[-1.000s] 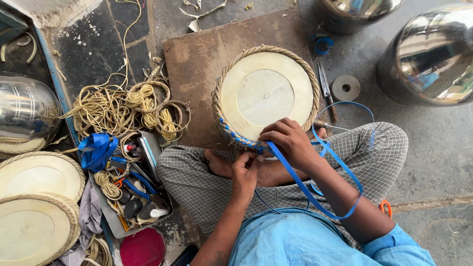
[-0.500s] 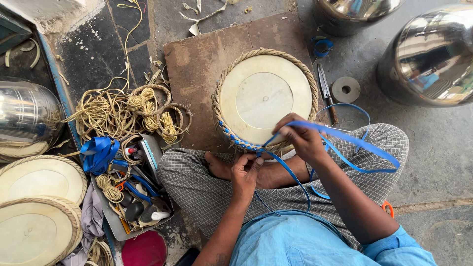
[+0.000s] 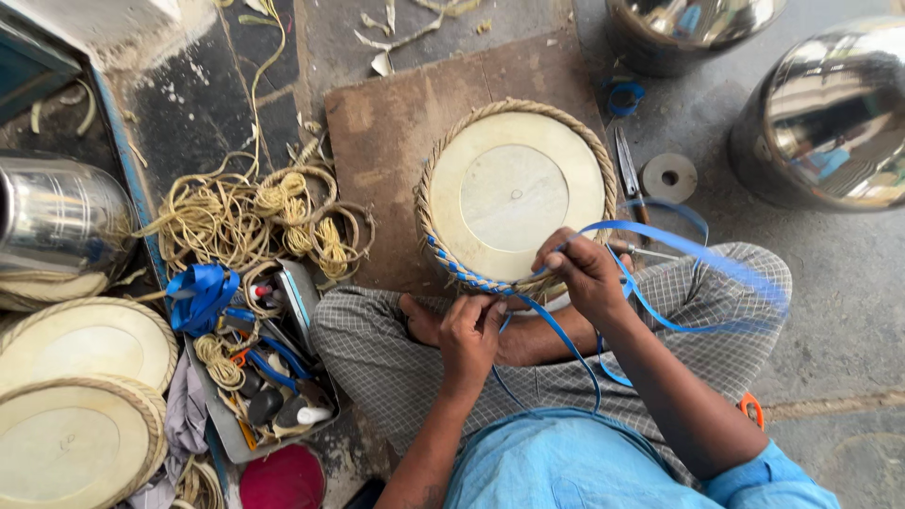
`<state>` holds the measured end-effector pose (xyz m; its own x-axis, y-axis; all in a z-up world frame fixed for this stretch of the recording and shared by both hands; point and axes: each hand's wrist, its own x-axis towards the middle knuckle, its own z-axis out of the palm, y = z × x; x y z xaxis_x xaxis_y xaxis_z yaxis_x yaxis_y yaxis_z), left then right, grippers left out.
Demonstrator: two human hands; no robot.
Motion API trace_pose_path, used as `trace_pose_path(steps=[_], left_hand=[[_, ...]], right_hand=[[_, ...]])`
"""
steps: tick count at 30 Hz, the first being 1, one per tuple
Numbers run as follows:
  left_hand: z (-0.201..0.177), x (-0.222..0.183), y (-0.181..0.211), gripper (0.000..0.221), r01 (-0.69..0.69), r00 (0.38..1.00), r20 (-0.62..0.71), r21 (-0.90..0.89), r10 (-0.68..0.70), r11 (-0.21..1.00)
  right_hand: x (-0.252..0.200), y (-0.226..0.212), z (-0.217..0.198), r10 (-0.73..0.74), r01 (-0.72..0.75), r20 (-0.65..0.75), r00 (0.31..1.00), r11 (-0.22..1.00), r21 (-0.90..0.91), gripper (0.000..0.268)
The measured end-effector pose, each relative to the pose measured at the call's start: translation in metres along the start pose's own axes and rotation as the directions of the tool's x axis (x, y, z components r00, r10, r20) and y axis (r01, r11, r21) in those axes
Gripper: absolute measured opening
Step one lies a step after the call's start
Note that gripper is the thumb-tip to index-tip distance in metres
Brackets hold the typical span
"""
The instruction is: The person wraps a blue plastic ribbon around the rim of a drum, using a wooden-handled tool to feed the ribbon through the lacing and tightening it by hand.
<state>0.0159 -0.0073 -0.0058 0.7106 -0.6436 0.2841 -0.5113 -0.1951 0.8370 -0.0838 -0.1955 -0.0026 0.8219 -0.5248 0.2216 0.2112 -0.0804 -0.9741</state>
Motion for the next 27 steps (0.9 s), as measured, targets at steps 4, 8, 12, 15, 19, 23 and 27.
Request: trace_pose_path(steps=[4, 8, 12, 15, 19, 23, 27], left_hand=[[-0.008, 0.007, 0.006, 0.018, -0.103, 0.995, 0.025, 0.199, 0.1, 0.974], [-0.021, 0.017, 0.014, 0.029, -0.273, 0.958, 0.031, 0.402, 0.284, 0.874], [-0.028, 0.036, 0.013, 0.037, -0.44, 0.887, 0.131, 0.526, 0.442, 0.728], [-0.028, 0.041, 0.009, 0.033, -0.477, 0.87, 0.176, 0.54, 0.461, 0.694], [-0.025, 0.041, 0.002, 0.024, -0.522, 0.845, 0.172, 0.47, 0.506, 0.712], [-0.025, 0.047, -0.002, 0.019, -0.562, 0.822, 0.182, 0.419, 0.54, 0.713], [-0.026, 0.049, -0.002, 0.02, -0.573, 0.816, 0.199, 0.392, 0.542, 0.72]], right_hand=[[0.009, -0.021, -0.005, -0.015, 0.045, 0.149, 0.989, 0.978, -0.203, 0.019], [0.021, -0.045, 0.006, -0.096, 0.238, 0.279, 0.955, 0.811, -0.535, 0.025], [0.025, -0.056, 0.011, -0.154, 0.331, 0.335, 0.93, 0.748, -0.575, 0.025], [0.02, -0.052, 0.014, -0.149, 0.313, 0.307, 0.94, 0.735, -0.602, 0.021], [0.015, -0.04, 0.026, -0.161, 0.231, 0.166, 0.973, 0.68, -0.696, 0.017], [0.017, -0.037, 0.031, -0.104, 0.13, 0.08, 0.991, 0.699, -0.703, 0.018], [0.021, -0.044, 0.022, -0.135, 0.222, 0.18, 0.974, 0.704, -0.674, 0.019]])
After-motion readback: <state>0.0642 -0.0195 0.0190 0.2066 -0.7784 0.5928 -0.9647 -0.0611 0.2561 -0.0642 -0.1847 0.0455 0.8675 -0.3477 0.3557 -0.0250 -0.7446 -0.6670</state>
